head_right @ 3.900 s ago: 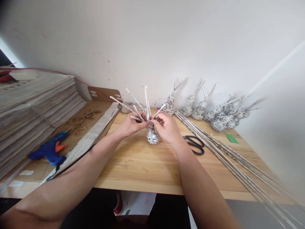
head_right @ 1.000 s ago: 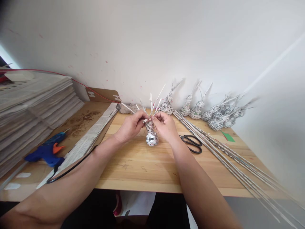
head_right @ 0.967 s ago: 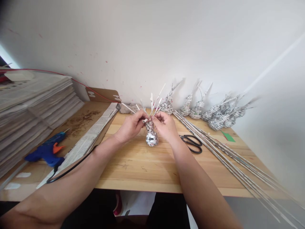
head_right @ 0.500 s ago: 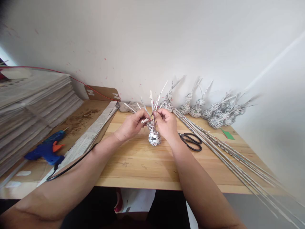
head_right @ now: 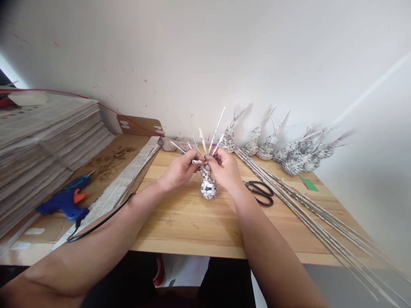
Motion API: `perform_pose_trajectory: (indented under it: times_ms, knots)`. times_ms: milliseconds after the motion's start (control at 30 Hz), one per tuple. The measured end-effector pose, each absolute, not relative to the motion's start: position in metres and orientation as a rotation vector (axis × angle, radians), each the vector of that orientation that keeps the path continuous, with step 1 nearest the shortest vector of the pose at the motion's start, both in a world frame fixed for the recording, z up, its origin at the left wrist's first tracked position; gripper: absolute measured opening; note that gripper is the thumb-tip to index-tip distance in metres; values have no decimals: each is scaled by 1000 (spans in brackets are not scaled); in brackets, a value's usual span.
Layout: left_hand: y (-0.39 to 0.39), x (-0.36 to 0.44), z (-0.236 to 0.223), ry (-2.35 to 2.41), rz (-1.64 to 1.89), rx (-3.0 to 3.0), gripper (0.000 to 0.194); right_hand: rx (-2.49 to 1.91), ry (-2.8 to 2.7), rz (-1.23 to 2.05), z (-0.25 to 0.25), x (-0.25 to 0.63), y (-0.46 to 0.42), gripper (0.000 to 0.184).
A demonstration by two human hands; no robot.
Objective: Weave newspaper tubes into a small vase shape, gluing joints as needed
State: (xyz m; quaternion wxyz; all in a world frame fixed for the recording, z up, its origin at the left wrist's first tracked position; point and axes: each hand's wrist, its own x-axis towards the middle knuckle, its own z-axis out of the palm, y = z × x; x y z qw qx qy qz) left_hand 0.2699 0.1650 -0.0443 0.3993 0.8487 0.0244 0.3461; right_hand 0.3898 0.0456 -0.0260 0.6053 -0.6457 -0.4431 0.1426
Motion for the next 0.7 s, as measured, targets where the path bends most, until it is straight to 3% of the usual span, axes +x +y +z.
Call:
perform_pose_trajectory:
  times_ms: [300,700]
  knots:
    - [168,273,-45,101,1100,2073,7,-1609,-1058,223,-35,392,46,18]
    - [166,270,-41,114,1268,2138,8,-1554,-962,354,-30,388,48,31]
